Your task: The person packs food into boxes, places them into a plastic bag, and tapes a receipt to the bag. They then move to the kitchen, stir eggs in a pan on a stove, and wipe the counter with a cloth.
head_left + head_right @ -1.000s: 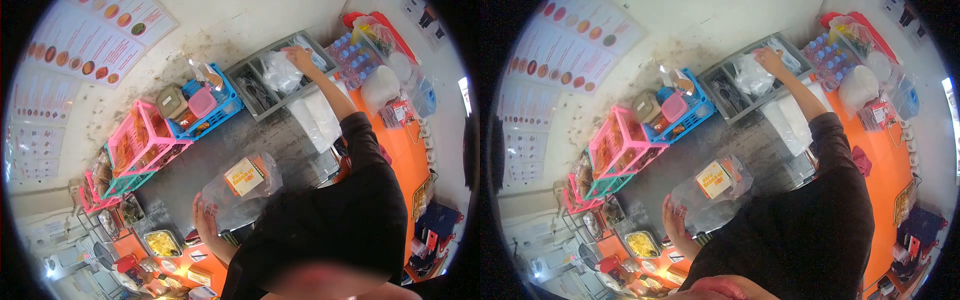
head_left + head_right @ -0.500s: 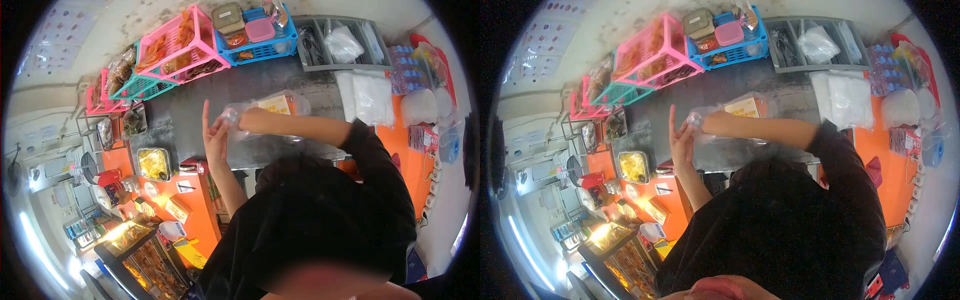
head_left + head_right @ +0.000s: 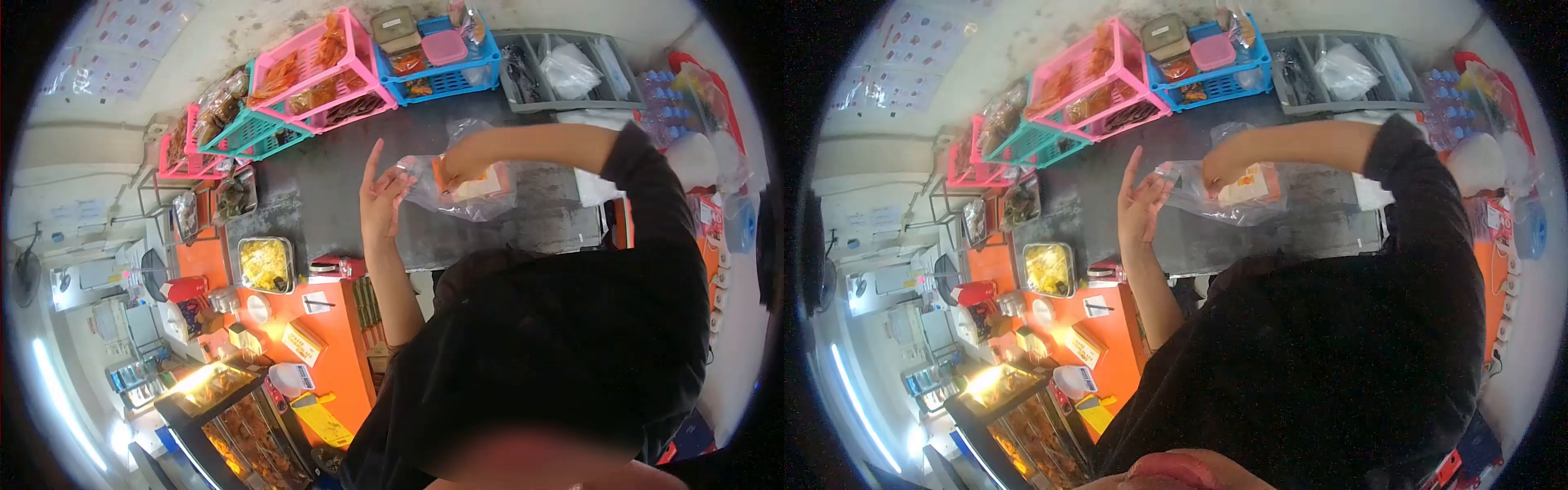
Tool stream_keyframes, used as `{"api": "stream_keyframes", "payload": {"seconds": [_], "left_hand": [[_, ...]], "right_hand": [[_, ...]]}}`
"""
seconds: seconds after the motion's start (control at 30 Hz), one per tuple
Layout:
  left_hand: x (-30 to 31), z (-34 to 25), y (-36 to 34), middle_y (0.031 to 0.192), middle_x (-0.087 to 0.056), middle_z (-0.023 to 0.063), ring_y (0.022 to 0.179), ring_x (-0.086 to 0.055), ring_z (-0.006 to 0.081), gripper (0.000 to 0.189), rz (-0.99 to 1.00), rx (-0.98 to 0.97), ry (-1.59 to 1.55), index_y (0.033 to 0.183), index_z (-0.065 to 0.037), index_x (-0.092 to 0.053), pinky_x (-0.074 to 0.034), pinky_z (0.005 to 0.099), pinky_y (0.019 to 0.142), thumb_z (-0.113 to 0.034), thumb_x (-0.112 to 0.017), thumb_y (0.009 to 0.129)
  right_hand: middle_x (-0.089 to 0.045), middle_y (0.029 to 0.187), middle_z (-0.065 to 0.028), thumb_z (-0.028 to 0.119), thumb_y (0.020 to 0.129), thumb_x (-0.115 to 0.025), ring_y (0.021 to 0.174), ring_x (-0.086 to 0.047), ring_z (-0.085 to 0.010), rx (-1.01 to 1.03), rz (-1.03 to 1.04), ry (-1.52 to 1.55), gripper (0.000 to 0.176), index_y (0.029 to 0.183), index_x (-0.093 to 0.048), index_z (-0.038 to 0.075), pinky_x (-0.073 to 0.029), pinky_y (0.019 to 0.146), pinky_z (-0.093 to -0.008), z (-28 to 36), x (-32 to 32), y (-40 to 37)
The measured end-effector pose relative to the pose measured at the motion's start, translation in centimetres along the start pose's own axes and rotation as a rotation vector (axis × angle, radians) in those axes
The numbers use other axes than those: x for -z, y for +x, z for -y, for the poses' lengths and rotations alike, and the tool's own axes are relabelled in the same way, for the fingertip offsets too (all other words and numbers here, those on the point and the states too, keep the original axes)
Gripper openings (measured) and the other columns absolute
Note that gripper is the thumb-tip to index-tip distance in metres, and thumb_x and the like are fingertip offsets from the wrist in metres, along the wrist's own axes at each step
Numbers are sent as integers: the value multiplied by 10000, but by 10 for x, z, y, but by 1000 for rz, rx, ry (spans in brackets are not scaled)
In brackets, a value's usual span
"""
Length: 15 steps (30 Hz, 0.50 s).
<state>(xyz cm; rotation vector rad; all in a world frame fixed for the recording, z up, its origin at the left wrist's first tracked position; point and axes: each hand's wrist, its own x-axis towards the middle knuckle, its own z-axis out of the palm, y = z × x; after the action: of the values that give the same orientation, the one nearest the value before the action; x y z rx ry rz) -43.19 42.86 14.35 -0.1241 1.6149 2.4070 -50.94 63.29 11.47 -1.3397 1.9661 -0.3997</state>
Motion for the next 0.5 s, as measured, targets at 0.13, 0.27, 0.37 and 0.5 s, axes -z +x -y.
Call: {"api": "stream_keyframes", "payload": {"seconds": [0.13, 0.27, 0.37, 0.5], "left_hand": [[-4, -7, 3, 969, -576, 91, 778, -590, 122, 599, 25, 51, 138, 1341, -95, -392, -435, 181, 654, 19, -606, 793], [-10, -7, 7, 946, -571, 74, 774, -587, 130, 538, 112, 78, 244, 1312, -108, -438, -451, 236, 713, 19, -584, 809], [-12, -12, -2, 1105, -548, 117, 942, -574, 208, 616, 233, -1, 330, 1332, -98, -400, -452, 307, 834, -25, -649, 774], [22, -16, -11, 1258, -403, 152, 1189, -389, 263, 1011, 254, -303, 1211, 1416, -111, -231, -329, 409, 989, -135, -803, 583]], "right_hand": [[-657, 798, -47, 413, 858, -503, 806, -612, -201, -494, 288, -26, 341, 907, -676, 124, -463, 757, -363, 46, 44, -98], [-656, 852, -8, 351, 763, -652, 859, -594, -163, -137, -5, -418, 363, 1042, -634, 120, -374, 955, -391, 37, 20, -132], [-614, 1092, -80, 303, 672, -733, 1153, -458, -220, -173, -343, -381, 587, 1172, -543, 61, -279, 1030, -395, 45, -3, -142], [-487, 1281, -127, 292, 694, -727, 1242, -375, -300, -78, -1055, 159, 662, 1248, -466, 43, -235, 1056, -434, 17, -53, -150]]}}
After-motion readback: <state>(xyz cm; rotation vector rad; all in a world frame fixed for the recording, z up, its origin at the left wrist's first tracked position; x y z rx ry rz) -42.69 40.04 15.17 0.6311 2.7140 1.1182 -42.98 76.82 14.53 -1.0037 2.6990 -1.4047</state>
